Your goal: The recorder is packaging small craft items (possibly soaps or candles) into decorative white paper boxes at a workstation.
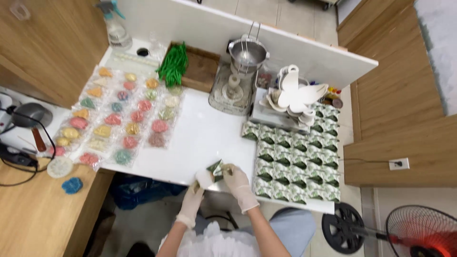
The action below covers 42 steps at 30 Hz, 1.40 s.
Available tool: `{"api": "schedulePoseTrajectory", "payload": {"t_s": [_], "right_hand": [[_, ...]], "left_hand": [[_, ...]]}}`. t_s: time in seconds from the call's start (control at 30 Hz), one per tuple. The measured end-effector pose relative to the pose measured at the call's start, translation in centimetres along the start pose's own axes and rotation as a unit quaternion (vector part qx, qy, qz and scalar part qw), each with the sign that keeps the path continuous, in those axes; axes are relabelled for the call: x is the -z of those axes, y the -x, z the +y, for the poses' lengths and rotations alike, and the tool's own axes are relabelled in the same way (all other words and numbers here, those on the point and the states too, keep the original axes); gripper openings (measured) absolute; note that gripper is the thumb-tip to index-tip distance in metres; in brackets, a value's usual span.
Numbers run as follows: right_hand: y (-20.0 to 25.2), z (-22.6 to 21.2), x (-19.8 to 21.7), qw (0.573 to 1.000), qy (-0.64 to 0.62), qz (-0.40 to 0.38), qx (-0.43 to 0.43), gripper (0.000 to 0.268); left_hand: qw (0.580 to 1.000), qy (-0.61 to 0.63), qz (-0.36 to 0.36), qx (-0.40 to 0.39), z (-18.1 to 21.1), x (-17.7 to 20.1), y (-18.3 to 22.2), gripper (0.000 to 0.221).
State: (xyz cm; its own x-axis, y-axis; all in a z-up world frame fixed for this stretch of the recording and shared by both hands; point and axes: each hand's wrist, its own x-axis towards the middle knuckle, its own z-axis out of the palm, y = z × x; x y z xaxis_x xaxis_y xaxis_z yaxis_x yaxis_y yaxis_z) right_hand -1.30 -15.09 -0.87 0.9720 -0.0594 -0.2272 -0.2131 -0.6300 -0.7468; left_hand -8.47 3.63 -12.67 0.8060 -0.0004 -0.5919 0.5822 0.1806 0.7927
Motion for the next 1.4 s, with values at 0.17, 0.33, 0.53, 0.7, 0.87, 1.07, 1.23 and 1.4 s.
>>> {"api": "schedulePoseTrajectory", "payload": {"t_s": [0.17, 0.33, 0.53, 0.7, 0.87, 1.07, 1.23, 1.4], "right_hand": [[2.8, 1.8, -1.7, 0.998, -0.048, 0.042, 0.011, 0.015], [3.6, 3.2, -3.5, 0.978, -0.157, 0.054, -0.126, 0.017], [3.7, 3.3, -3.8, 0.967, -0.206, 0.064, -0.132, 0.017], [3.7, 3.6, -3.9, 0.953, -0.258, 0.063, -0.145, 0.017], [3.4, 6.1, -4.3, 0.934, -0.341, 0.046, -0.095, 0.022], [3.5, 5.3, -3.7, 0.907, -0.407, 0.03, -0.107, 0.014], [3.8, 4.0, -2.7, 0.904, -0.408, 0.055, -0.112, 0.011], [4.4, 1.4, -1.0, 0.946, -0.3, 0.071, -0.103, 0.015]], "left_hand": [[0.976, -0.118, 0.003, -0.181, 6.7, -3.2, 2.4, 0.045], [0.898, -0.338, -0.03, -0.28, 10.6, -5.0, 4.3, 0.047], [0.785, -0.543, -0.012, -0.298, 12.2, -5.0, 5.0, 0.055], [0.776, -0.502, 0.002, -0.382, 10.9, -4.8, 4.7, 0.047], [0.806, -0.481, -0.009, -0.346, 12.6, -5.5, 5.7, 0.035], [0.816, -0.476, -0.005, -0.328, 13.5, -6.3, 5.3, 0.019], [0.799, -0.466, -0.014, -0.379, 12.5, -6.2, 3.4, 0.015], [0.75, -0.518, -0.043, -0.408, 13.6, -6.5, 2.9, 0.019]]}}
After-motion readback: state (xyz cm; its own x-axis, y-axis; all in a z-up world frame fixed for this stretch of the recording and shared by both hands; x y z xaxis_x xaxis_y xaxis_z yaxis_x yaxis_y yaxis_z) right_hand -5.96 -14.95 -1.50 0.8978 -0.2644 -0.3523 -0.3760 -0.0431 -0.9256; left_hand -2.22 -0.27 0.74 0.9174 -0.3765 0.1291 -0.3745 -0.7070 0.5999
